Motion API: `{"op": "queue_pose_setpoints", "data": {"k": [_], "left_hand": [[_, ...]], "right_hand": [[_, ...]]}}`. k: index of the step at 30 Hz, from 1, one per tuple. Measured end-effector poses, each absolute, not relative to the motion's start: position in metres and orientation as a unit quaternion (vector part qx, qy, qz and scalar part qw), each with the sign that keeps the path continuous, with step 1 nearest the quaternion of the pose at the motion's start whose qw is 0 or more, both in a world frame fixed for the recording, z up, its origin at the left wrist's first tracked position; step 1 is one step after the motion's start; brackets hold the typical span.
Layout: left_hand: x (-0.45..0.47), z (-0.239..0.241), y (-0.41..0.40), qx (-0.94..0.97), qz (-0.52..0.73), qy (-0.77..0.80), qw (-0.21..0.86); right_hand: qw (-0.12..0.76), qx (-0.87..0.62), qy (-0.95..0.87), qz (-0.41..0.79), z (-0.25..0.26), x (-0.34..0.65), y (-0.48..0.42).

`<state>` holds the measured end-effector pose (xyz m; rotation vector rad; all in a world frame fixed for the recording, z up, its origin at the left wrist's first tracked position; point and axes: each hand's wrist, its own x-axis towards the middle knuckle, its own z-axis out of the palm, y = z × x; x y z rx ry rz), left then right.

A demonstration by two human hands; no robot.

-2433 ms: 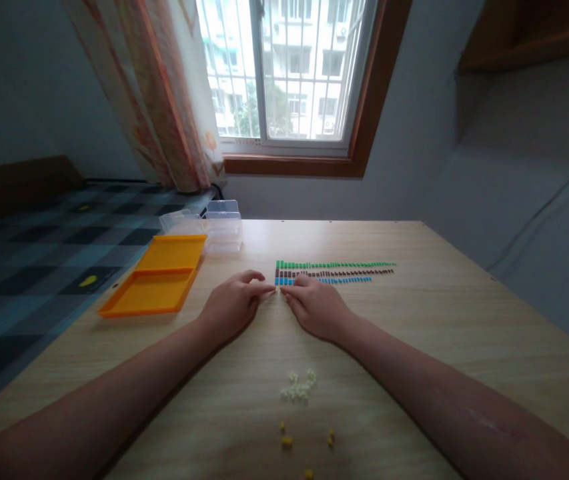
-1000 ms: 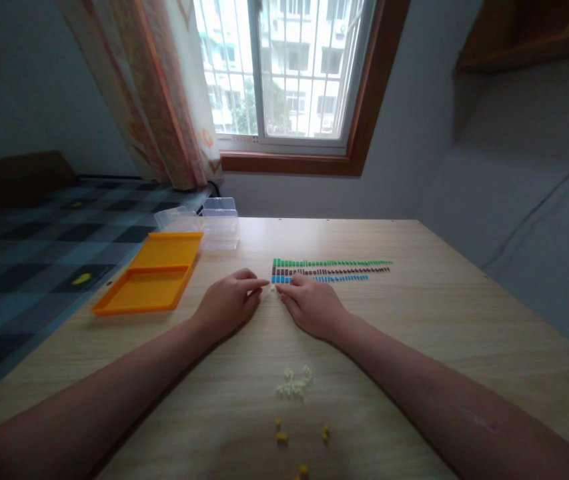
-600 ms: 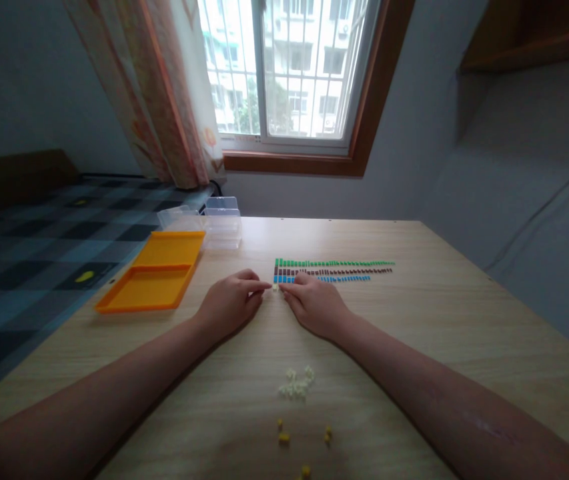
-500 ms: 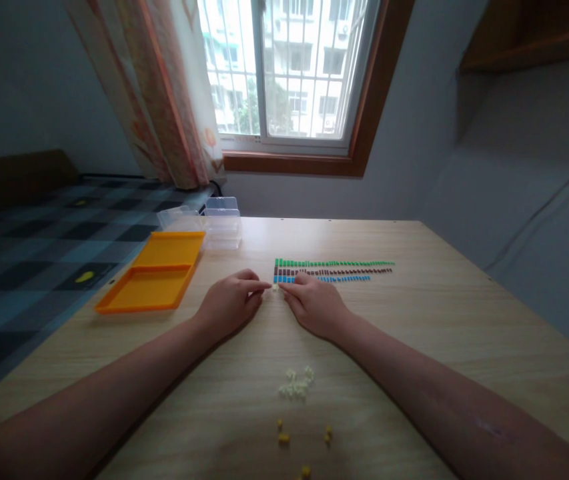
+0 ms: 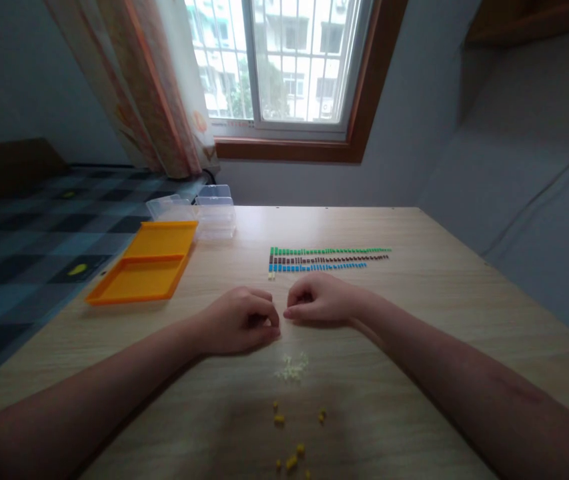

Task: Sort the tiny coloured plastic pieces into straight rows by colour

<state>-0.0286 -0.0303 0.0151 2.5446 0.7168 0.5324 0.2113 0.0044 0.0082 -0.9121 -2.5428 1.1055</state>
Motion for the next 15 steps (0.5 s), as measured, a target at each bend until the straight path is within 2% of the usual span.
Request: {"op": "queue_pose_setpoints", "data": {"k": [2, 5, 15], "left_hand": [[-0.025, 0.017, -0.035, 0.918, 0.176, 0.248, 0.253], [-0.022, 0.018, -0.039, 0.915, 0.158, 0.233, 0.29], [-0.021, 0.017, -0.039, 0.922, 0.13, 0.216, 0.295]], "right_hand": [[0.036, -0.3, -0.858, 0.415, 0.017, 0.215, 0.004], [-0.016, -0.282, -0.854, 0.437, 0.025, 0.218, 0.003], [-0.04, -0.26, -0.844, 0.468, 0.027, 0.217, 0.004]]}}
